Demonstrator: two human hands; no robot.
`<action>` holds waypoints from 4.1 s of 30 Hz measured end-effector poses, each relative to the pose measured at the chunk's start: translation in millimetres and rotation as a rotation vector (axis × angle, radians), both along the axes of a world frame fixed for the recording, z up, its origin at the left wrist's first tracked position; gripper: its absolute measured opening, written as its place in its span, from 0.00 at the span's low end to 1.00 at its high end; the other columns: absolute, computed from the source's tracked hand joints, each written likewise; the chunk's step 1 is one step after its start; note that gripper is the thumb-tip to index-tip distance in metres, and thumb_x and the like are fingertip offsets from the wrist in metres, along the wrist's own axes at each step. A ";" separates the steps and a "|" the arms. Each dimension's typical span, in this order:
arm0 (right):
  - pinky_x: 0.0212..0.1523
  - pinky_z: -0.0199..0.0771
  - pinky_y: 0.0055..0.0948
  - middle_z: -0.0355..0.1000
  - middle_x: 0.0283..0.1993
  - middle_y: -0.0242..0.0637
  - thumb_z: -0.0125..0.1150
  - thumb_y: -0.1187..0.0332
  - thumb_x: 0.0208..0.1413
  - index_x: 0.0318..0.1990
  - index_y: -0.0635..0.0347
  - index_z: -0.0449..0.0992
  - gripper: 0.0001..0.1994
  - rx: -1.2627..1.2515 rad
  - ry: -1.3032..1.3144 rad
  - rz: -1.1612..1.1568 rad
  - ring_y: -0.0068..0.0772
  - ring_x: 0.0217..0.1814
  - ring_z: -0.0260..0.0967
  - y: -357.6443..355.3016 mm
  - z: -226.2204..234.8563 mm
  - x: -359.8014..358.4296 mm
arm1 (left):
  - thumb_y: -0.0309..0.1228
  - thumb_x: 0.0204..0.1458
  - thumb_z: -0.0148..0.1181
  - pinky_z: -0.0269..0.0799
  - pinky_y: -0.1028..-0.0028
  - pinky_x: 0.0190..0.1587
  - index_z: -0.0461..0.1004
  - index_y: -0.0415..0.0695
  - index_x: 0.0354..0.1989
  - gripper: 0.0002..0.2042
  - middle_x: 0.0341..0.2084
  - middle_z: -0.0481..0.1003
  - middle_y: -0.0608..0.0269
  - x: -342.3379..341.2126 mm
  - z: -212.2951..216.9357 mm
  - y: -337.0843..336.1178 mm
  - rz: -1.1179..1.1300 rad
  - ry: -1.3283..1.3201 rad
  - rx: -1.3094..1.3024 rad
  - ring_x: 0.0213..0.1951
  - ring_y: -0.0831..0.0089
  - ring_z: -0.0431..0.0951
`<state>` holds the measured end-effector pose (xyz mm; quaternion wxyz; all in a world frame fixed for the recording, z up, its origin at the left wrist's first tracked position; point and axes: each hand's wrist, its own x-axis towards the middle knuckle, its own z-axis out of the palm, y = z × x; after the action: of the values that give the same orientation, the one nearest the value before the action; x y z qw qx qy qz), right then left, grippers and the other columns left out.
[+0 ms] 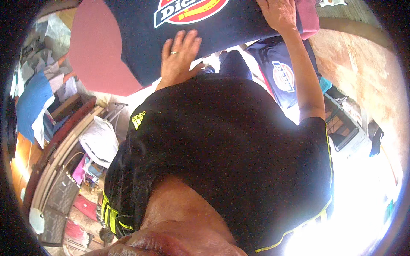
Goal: The person irons a dark blue t-shirt on a pink ironing board. They use a white steam iron to smooth the fabric, repeatedly adjusting the shirt's position and flipping it over to press different sections.
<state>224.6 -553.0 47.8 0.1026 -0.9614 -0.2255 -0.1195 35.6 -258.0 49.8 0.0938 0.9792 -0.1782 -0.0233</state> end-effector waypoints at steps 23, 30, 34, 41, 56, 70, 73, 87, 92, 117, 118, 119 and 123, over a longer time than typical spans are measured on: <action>0.72 0.58 0.49 0.57 0.77 0.36 0.55 0.60 0.67 0.70 0.54 0.65 0.25 -0.083 -0.140 0.120 0.46 0.78 0.54 7.8 -6.5 36.4 | 0.40 0.65 0.49 0.48 0.44 0.72 0.62 0.36 0.70 0.28 0.73 0.57 0.49 100.4 -14.2 108.1 0.481 -0.383 -0.028 0.74 0.42 0.53; 0.72 0.58 0.48 0.59 0.76 0.34 0.52 0.59 0.68 0.69 0.53 0.66 0.24 0.016 -0.155 0.344 0.45 0.77 0.55 83.3 -6.5 172.7 | 0.38 0.65 0.47 0.50 0.40 0.70 0.65 0.43 0.69 0.25 0.71 0.61 0.60 218.7 -14.8 162.5 0.476 -0.484 -0.031 0.73 0.54 0.57; 0.72 0.57 0.52 0.58 0.76 0.36 0.51 0.53 0.68 0.70 0.53 0.64 0.27 -0.007 -0.169 0.274 0.44 0.78 0.52 114.5 -8.9 244.4 | 0.40 0.65 0.49 0.51 0.39 0.69 0.66 0.56 0.69 0.23 0.71 0.62 0.64 246.0 -18.0 188.1 0.492 -0.537 -0.033 0.72 0.56 0.59; 0.63 0.65 0.49 0.70 0.61 0.50 0.60 0.65 0.61 0.61 0.57 0.73 0.21 0.399 -0.380 0.386 0.50 0.64 0.67 183.9 17.0 231.3 | 0.40 0.60 0.59 0.66 0.51 0.57 0.75 0.56 0.60 0.19 0.58 0.74 0.61 261.1 -9.9 218.4 0.689 -0.525 -0.148 0.62 0.57 0.70; 0.63 0.67 0.48 0.73 0.55 0.54 0.59 0.81 0.54 0.57 0.59 0.68 0.21 0.695 0.312 0.538 0.59 0.63 0.67 377.1 1.7 173.7 | 0.39 0.61 0.61 0.75 0.54 0.36 0.75 0.42 0.35 0.12 0.30 0.80 0.48 291.2 -5.8 257.9 0.395 -0.623 -0.423 0.35 0.46 0.81; 0.69 0.61 0.46 0.67 0.64 0.54 0.50 0.73 0.61 0.57 0.67 0.71 0.18 0.402 -0.113 0.615 0.59 0.68 0.61 374.5 -7.5 140.3 | 0.33 0.58 0.67 0.76 0.74 0.40 0.83 0.39 0.43 0.10 0.35 0.83 0.55 272.6 -7.8 268.9 0.457 -0.405 -0.753 0.36 0.72 0.82; 0.67 0.63 0.46 0.70 0.61 0.51 0.51 0.71 0.61 0.55 0.68 0.74 0.17 0.403 -0.154 0.619 0.55 0.66 0.64 374.1 -16.2 148.3 | 0.35 0.57 0.66 0.77 0.62 0.43 0.83 0.44 0.41 0.09 0.35 0.81 0.50 269.4 -3.4 267.6 0.383 -0.483 -0.696 0.37 0.53 0.82; 0.51 0.78 0.42 0.79 0.43 0.43 0.61 0.76 0.57 0.42 0.58 0.80 0.07 0.697 -0.166 0.468 0.48 0.48 0.78 199.0 39.5 165.2 | 0.44 0.64 0.56 0.59 0.49 0.65 0.68 0.40 0.63 0.25 0.64 0.65 0.48 253.6 -0.2 179.0 0.406 -0.455 0.119 0.66 0.48 0.63; 0.58 0.75 0.43 0.78 0.49 0.40 0.60 0.77 0.56 0.47 0.57 0.80 0.12 0.293 -0.345 0.192 0.46 0.55 0.75 113.2 14.4 194.6 | 0.41 0.61 0.61 0.65 0.51 0.61 0.73 0.42 0.57 0.21 0.59 0.69 0.48 294.2 53.8 102.7 0.257 -0.567 -0.043 0.59 0.48 0.70; 0.42 0.78 0.44 0.79 0.36 0.50 0.59 0.71 0.60 0.48 0.58 0.75 0.10 0.827 0.107 0.052 0.52 0.41 0.80 126.5 12.5 284.3 | 0.13 0.48 0.58 0.72 0.61 0.56 0.77 0.36 0.49 0.18 0.53 0.71 0.46 398.8 6.0 -11.8 0.077 -0.641 -0.575 0.52 0.48 0.74; 0.42 0.78 0.44 0.79 0.35 0.50 0.59 0.71 0.60 0.49 0.58 0.75 0.11 0.817 0.113 0.075 0.52 0.41 0.80 130.2 12.9 284.3 | 0.12 0.48 0.59 0.74 0.63 0.52 0.77 0.38 0.48 0.17 0.49 0.72 0.48 401.9 7.3 -9.2 0.087 -0.671 -0.665 0.49 0.51 0.76; 0.42 0.78 0.43 0.79 0.35 0.49 0.59 0.70 0.61 0.50 0.58 0.75 0.11 0.793 0.099 0.121 0.50 0.41 0.80 121.7 12.2 288.6 | 0.12 0.48 0.59 0.74 0.65 0.48 0.77 0.38 0.46 0.17 0.47 0.73 0.50 408.8 6.7 -11.6 0.091 -0.635 -0.724 0.45 0.54 0.76; 0.42 0.79 0.39 0.80 0.36 0.43 0.61 0.69 0.61 0.53 0.58 0.75 0.13 0.763 0.254 0.330 0.44 0.40 0.80 99.3 0.9 316.4 | 0.10 0.47 0.60 0.71 0.74 0.34 0.78 0.41 0.43 0.16 0.39 0.75 0.58 418.9 0.8 -3.7 0.156 -0.596 -0.818 0.31 0.68 0.75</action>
<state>541.0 -453.7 48.7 0.4952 -0.8129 -0.3013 -0.0569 454.5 -261.7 50.6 0.4160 0.8368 -0.1180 0.3358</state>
